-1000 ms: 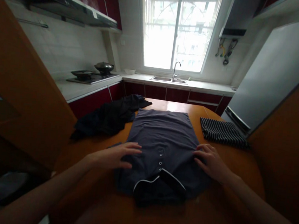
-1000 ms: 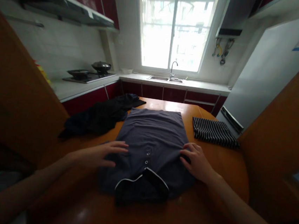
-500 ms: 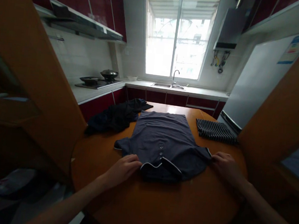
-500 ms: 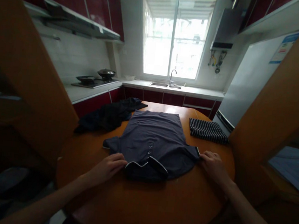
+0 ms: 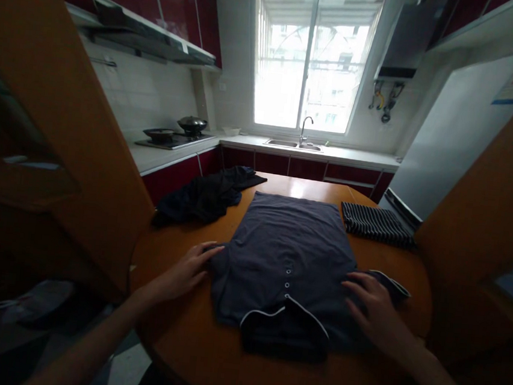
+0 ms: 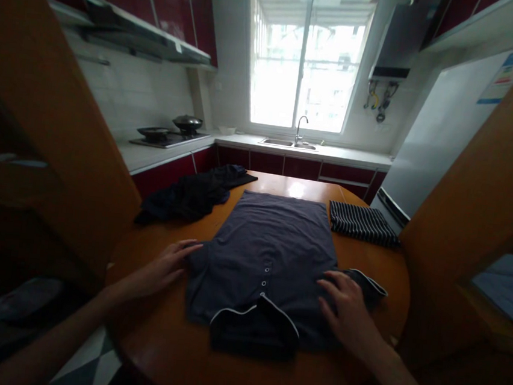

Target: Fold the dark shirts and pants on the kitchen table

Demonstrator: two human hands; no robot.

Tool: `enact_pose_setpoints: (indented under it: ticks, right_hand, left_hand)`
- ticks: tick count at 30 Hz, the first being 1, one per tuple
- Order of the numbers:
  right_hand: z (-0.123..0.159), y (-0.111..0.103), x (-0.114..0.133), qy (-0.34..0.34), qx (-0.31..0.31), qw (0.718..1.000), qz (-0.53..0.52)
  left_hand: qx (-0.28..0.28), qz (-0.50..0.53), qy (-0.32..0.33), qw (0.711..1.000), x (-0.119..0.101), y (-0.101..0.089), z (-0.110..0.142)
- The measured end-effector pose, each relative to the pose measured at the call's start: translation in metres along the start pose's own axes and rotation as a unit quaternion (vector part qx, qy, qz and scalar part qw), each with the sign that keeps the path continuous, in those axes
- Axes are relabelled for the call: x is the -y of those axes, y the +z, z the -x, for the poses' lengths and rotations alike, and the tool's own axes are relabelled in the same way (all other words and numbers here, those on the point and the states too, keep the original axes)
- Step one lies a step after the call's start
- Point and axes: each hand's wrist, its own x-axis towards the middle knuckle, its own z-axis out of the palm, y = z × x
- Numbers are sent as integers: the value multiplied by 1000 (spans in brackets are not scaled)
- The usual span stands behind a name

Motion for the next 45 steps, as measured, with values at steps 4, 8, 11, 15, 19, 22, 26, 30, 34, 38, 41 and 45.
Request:
enact_pose_setpoints:
  ticks: [4,8,11,15,19,22,26,30,34,38,41,45]
  right_hand:
    - [8,7,72,-64,136,984,-101]
    - [6,12,96,-58,168,975,-135]
    - [2,5,97,-96,185,968,-143]
    - [-2,-18,101,-127,236,950,-161]
    - [-3,-25,109,-118,257,938,-199]
    - [-2,-12,114,-114,252,937,-212]
    - [-2,4,123,-155,262,928,-213]
    - [-1,-1,128,-197,296,904,-235]
    - [1,-11,123,-197,322,881,-285]
    - [-14,-3,114,-128,236,896,-353]
    - [-37,7,116,-74,152,919,-355]
    - [-49,11,130,-144,221,909,-321]
  left_hand:
    - [-1,12,-32,999,33,3,-6]
    - [-19,97,-77,992,35,4,-16]
    - [-94,90,-65,989,36,-4,-19]
    - [-141,24,-64,988,49,-16,-7]
    - [-49,0,-70,996,45,-24,11]
    - [35,-31,-26,999,19,-26,12]
    - [96,-86,21,991,-13,-29,-7]
    - [95,-86,25,991,-3,-43,-8]
    - [15,-35,-24,999,22,-62,25]
    - [60,7,-73,996,34,-67,53]
    - [52,11,-96,994,34,-61,59]
    - [-69,-2,-125,990,5,-47,52]
